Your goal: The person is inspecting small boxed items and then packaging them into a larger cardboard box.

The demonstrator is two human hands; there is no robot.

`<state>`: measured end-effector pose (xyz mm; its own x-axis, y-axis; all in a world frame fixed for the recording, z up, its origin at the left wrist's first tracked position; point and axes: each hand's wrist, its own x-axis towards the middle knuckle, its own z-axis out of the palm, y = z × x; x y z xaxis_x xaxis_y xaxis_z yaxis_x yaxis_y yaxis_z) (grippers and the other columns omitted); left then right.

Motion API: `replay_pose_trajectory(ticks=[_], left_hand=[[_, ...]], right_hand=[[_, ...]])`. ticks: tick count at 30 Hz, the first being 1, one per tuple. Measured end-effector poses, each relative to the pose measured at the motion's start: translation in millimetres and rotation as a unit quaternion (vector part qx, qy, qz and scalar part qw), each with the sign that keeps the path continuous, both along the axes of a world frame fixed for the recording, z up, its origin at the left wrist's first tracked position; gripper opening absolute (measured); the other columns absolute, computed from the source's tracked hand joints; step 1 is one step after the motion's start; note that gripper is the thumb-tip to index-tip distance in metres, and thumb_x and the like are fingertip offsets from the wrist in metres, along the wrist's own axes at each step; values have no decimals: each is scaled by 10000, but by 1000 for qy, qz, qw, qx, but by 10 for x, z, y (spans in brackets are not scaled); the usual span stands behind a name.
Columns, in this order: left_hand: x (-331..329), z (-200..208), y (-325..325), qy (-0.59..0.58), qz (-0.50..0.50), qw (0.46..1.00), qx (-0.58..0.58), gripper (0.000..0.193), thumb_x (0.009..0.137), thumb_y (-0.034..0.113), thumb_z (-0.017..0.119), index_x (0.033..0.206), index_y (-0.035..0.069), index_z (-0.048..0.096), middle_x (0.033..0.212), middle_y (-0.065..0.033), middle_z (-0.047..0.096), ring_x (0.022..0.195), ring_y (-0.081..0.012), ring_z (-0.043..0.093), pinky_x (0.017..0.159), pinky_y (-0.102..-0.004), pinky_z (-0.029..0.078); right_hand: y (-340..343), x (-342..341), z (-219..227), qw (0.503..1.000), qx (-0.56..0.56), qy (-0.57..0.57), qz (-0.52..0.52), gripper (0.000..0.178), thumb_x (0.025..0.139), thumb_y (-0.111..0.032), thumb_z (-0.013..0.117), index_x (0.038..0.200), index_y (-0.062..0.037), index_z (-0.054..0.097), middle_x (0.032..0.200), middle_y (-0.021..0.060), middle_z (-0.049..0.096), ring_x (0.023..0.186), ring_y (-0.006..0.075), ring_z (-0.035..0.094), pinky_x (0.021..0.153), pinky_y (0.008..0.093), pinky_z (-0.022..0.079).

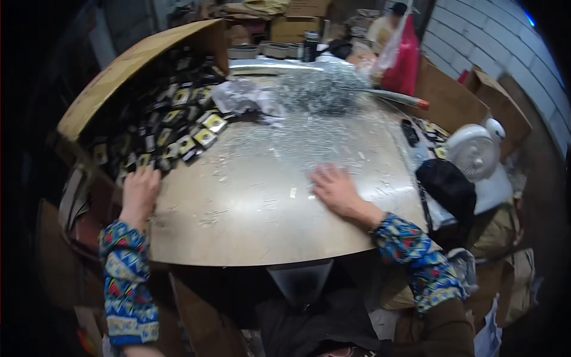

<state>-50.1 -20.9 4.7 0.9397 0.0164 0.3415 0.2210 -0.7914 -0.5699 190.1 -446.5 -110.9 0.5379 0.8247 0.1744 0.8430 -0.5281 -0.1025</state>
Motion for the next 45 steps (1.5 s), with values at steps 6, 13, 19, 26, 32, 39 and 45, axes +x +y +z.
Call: replay_pose_trajectory(ticks=[6, 13, 19, 26, 32, 39, 45], left_hand=[[62, 190, 58, -20, 114, 988, -106, 226, 762, -8, 585, 978, 60, 582, 974, -126, 588, 933, -305, 613, 728, -401, 523], [160, -347, 524, -19, 179, 978, 107, 374, 830, 107, 611, 1199, 118, 551, 1030, -128, 604, 958, -286, 653, 719, -375, 527], [222, -267, 503, 19, 166, 986, 17, 82, 822, 73, 595, 895, 81, 633, 934, -98, 594, 906, -296, 633, 683, -370, 552], [253, -236, -552, -79, -112, 986, -94, 95, 751, 103, 640, 770, 83, 550, 789, -60, 572, 707, -245, 605, 618, -360, 480], [243, -816, -1618, -51, -142, 897, -415, 487, 812, 222, 726, 1188, -35, 555, 1192, -219, 560, 1204, -384, 484, 1017, -448, 397], [-56, -1065, -1283, -13, 6, 892, -452, 750, 886, 250, 660, 1452, -67, 283, 1495, -285, 318, 1358, -440, 342, 1140, -434, 269], [-171, -1075, -1402, -32, 78, 892, -445, 725, 895, 232, 631, 1470, -31, 275, 1461, -270, 366, 1338, -425, 359, 1112, -420, 304]], right_hand=[[-686, 37, 107, 996, -1, 43, -75, 436, 996, -291, 497, 1400, -126, 490, 1516, 144, 374, 1420, 396, 275, 1106, 660, 179], [-555, 16, 117, 997, 0, 62, -47, 456, 1000, -293, 492, 1427, -140, 457, 1544, 109, 334, 1434, 391, 242, 1113, 661, 165], [-546, 365, 180, 990, -65, 73, -101, 495, 1017, -367, 422, 1468, -165, 400, 1559, 113, 307, 1448, 371, 219, 1140, 632, 116], [-273, 391, 98, 994, -53, 81, -45, 519, 1020, -395, 403, 1488, -172, 364, 1568, 121, 289, 1440, 410, 217, 1136, 625, 138], [-338, 118, 54, 993, -61, 1, -103, 515, 1006, -433, 416, 1464, -199, 398, 1551, 97, 325, 1381, 525, 247, 1042, 748, 202], [-639, -255, 84, 968, 181, 150, 91, 386, 965, -134, 546, 1351, -125, 539, 1484, 210, 392, 1357, 398, 392, 1130, 474, 323], [-532, -164, 75, 976, 189, 70, 81, 383, 974, -168, 536, 1331, -31, 517, 1411, 233, 464, 1337, 381, 419, 1117, 455, 343]])
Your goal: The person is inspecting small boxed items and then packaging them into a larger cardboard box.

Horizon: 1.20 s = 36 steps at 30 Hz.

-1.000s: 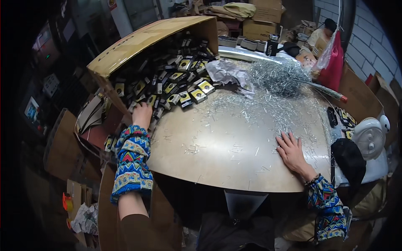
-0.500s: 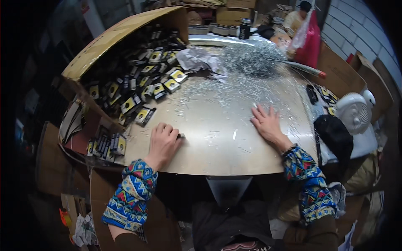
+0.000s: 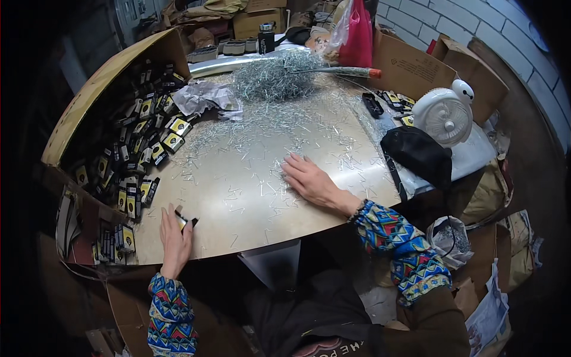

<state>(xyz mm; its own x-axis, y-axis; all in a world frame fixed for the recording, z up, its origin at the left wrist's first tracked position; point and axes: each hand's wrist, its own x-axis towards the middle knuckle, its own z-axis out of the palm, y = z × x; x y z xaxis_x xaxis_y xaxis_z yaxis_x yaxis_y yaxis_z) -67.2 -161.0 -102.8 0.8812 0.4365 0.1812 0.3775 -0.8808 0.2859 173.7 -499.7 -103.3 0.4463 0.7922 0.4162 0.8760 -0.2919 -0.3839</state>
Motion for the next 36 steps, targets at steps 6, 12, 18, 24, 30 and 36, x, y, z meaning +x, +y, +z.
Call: replay_pose_trajectory(ticks=[6, 12, 18, 24, 30, 36], left_hand=[[-111, 335, -327, -91, 34, 992, -85, 653, 903, 199, 654, 1428, -30, 338, 1311, -230, 490, 1249, -362, 445, 1044, -394, 371], [-447, 324, -696, -199, 20, 683, -702, 302, 1017, 303, 521, 1203, 69, 560, 1012, -22, 671, 869, -150, 653, 810, -313, 532], [-1042, -68, -1307, -187, 163, 486, -838, 250, 1011, 348, 494, 1147, 157, 582, 1012, -18, 656, 958, -222, 657, 860, -548, 548], [-1184, -1089, -1914, -30, 145, 644, -751, 155, 908, 72, 655, 1054, 65, 603, 943, -6, 627, 853, -107, 612, 714, -256, 510], [-972, -978, -2375, -51, 148, 568, -808, 241, 874, 13, 666, 1102, 61, 605, 963, -6, 647, 853, -105, 622, 713, -228, 506], [-1067, -893, -2445, -83, 205, 520, -825, 276, 831, 3, 669, 1084, 54, 569, 938, -34, 648, 799, -90, 600, 687, -214, 463]], right_hand=[[187, 22, -168, 984, -67, -53, -159, 426, 995, -233, 488, 1348, 5, 464, 1408, 211, 471, 1341, 377, 408, 1120, 485, 324], [300, -165, -96, 999, -19, -23, -45, 442, 997, -239, 498, 1366, 1, 459, 1437, 217, 441, 1375, 366, 371, 1140, 484, 299], [357, -96, 85, 979, 0, 200, 22, 515, 1002, -369, 492, 1431, -87, 443, 1508, 222, 351, 1428, 369, 284, 1172, 491, 215], [962, -673, 34, 996, -53, -19, 76, 459, 965, -403, 521, 1353, -158, 536, 1448, 196, 433, 1380, 397, 337, 1131, 549, 257], [740, -1535, -86, 998, -28, -45, -31, 423, 957, -321, 543, 1309, -86, 541, 1396, 214, 464, 1327, 414, 390, 1075, 562, 321], [364, -2009, 288, 990, -119, -39, -71, 450, 920, -279, 600, 1318, -80, 534, 1373, 227, 486, 1296, 427, 436, 1011, 532, 414]])
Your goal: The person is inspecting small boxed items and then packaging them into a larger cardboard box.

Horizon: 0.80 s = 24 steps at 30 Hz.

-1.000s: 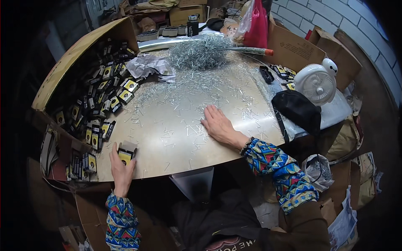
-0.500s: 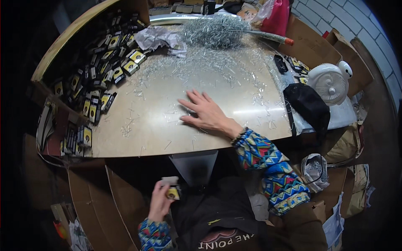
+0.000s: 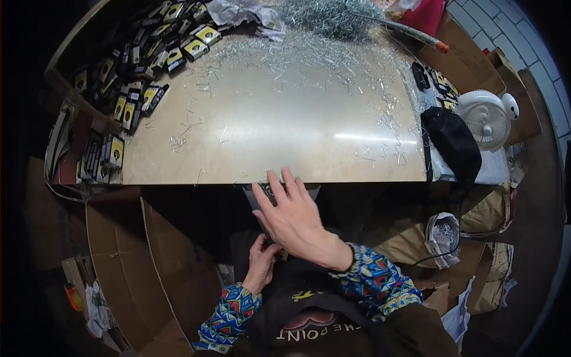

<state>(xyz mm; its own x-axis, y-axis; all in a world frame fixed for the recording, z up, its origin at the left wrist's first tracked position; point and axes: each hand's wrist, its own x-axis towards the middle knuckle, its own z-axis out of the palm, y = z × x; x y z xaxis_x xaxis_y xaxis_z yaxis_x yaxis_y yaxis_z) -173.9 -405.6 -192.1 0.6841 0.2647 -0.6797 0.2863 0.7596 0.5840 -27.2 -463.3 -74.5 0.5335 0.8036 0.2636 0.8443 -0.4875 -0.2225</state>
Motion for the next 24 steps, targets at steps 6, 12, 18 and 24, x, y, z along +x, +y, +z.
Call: replay_pose_trajectory(ticks=[6, 12, 18, 24], left_hand=[[-12, 85, -132, 7, -71, 983, 170, 457, 845, 118, 697, 1220, 1, 464, 1127, -93, 609, 969, -162, 597, 843, -283, 480], [-41, -41, -231, -37, -148, 815, 559, 741, 715, 172, 801, 1276, -2, 348, 1046, -228, 582, 986, -419, 594, 837, -452, 488], [-222, -167, -163, -5, -177, 798, 576, 580, 768, 91, 689, 1272, -1, 416, 1085, -213, 570, 1044, -407, 547, 865, -463, 454], [-441, 71, 7, -26, -190, 772, 606, 782, 666, 83, 769, 1357, 22, 408, 1129, -189, 564, 1040, -374, 559, 922, -452, 434]], right_hand=[[-336, 282, 185, 951, 108, 280, 75, 262, 793, 14, 584, 1029, -55, 673, 993, 120, 667, 967, 302, 623, 801, 387, 524], [-405, -55, -507, 983, 48, 128, 119, 280, 719, -19, 628, 999, -31, 629, 924, 104, 581, 874, 301, 552, 727, 377, 476], [-572, -347, -715, 931, 25, 295, 212, 277, 748, -31, 624, 1019, 26, 617, 964, 166, 627, 893, 339, 609, 720, 387, 518], [-568, -160, -481, 923, 29, 359, 139, 355, 895, -168, 622, 1188, 30, 593, 1106, 176, 662, 971, 360, 650, 763, 388, 547]])
